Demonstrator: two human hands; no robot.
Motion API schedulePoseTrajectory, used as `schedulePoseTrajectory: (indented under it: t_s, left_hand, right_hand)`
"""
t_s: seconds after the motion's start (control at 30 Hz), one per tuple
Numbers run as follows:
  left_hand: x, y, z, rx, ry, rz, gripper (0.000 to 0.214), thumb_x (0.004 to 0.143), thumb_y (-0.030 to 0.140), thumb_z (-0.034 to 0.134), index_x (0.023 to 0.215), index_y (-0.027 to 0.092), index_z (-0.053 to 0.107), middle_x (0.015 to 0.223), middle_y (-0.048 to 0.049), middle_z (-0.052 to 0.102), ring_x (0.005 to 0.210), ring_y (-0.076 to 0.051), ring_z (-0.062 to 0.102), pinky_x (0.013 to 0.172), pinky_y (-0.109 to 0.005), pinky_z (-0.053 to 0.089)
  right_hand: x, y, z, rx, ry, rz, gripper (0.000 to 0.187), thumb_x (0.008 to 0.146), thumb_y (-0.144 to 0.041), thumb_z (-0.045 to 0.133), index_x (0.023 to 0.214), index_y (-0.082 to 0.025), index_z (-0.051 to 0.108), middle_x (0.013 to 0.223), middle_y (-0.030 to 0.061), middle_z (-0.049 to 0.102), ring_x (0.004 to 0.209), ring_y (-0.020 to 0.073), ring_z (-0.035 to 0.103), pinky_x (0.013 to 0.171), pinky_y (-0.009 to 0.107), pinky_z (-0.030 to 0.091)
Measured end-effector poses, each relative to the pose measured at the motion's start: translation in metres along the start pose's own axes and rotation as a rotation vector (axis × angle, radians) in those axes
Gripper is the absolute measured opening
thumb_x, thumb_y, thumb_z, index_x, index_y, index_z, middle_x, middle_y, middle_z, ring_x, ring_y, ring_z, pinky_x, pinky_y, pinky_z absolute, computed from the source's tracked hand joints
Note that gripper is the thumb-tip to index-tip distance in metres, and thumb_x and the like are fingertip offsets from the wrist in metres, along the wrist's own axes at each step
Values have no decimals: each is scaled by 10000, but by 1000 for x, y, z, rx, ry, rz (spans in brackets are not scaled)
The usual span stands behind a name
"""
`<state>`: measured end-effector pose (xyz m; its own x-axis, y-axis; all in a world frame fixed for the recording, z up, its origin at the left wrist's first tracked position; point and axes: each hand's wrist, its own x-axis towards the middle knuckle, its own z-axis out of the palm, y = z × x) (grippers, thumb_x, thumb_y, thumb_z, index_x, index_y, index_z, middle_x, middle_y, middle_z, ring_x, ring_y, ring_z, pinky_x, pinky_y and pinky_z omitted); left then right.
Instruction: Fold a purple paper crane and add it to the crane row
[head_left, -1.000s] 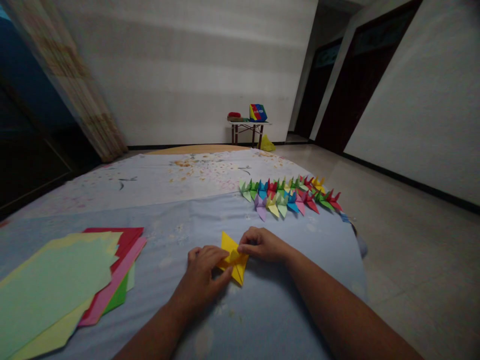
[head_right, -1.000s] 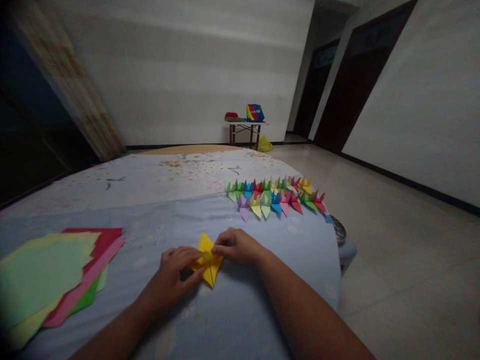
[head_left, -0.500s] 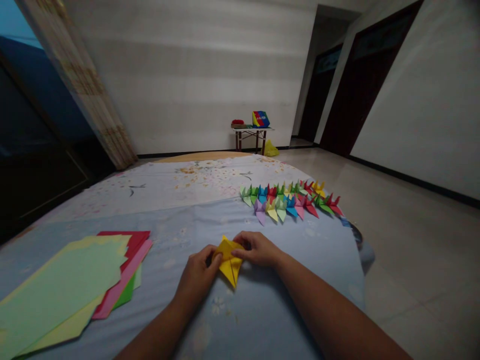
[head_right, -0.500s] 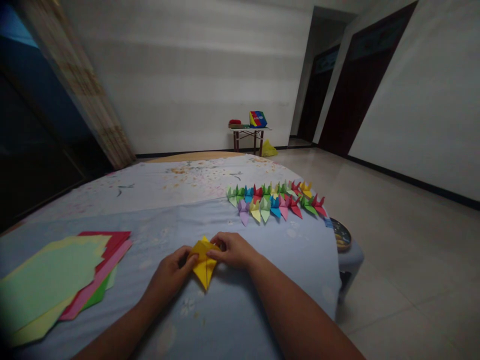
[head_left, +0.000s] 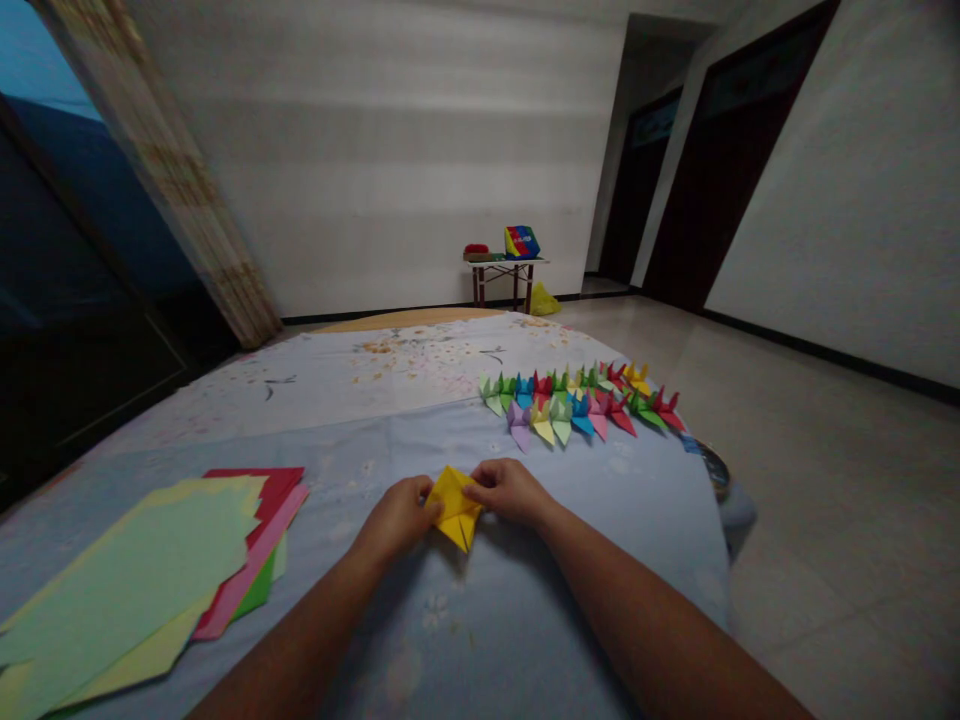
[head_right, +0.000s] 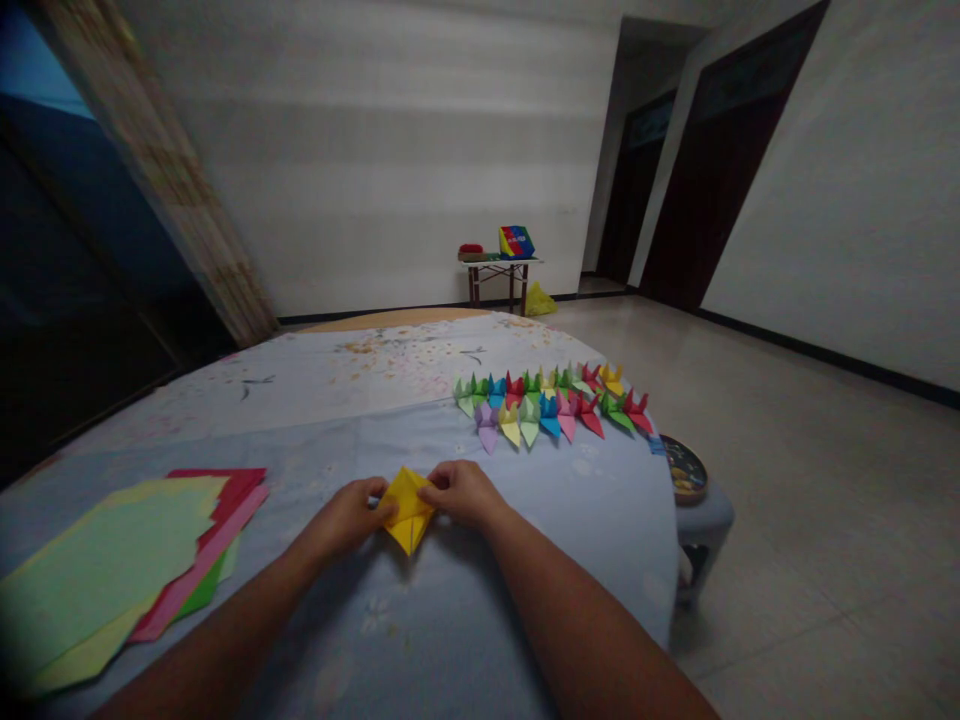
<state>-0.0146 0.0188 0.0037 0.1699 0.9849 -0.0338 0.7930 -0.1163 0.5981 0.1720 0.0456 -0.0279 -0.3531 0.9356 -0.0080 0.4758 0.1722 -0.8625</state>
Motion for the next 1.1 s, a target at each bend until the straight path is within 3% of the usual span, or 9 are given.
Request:
schedulePoseTrajectory:
  t_s: [0.2,0.37,0.5,0.6,0.73,1.1]
  left_hand:
    - [-13,5,8,12,87,-36,127,772,267,454,747,195,556,729,-15,642,690,-184,594,592,-254,378]
    - [-23,13,16,23,156,-70,108,810,267,434,871,224,512,816,-29,654,728,-189,616,619,-265,391]
    - [-26,11,21,-69,208,-97,281,818,272,451,1088,207,414,960,-68,638,737,-187,637,651,-290,446]
    - [-27,5,23,-96,238,40,248,822,263,434,1064,208,457,1019,-68,601,771,-183,625,714,-325,475]
    - [-25,-3,26,-120,265,231,246,789,169,404,962,209,574,1024,-54,566,962,-195,575,853,-340,464]
    - [-16,-11,32,-132,197,229,413,748,105,398,1110,190,578,1068,-63,545,1002,-190,538,919,-360,429]
  right_hand:
    - [-1,-1,-6,64,-74,64,171,777,-262,550,799,-135,663,540,-28,595,421,60,496,410,151,351]
    - [0,-2,-4,-1,10,87,149,727,-226,563,767,-137,676,600,-1,637,486,80,530,439,161,352]
    - [0,-3,0,-62,79,79,163,710,-231,552,752,-143,683,647,12,654,571,110,558,489,186,354]
    - [-1,-5,1,-86,94,73,169,711,-234,542,755,-148,681,674,13,660,597,114,565,507,190,356]
    - [-2,-5,0,-105,89,56,185,722,-245,534,778,-147,679,683,14,659,598,110,557,513,189,358]
    - [-1,1,1,64,71,-22,260,757,-317,553,877,-135,696,667,9,636,572,99,514,509,190,349]
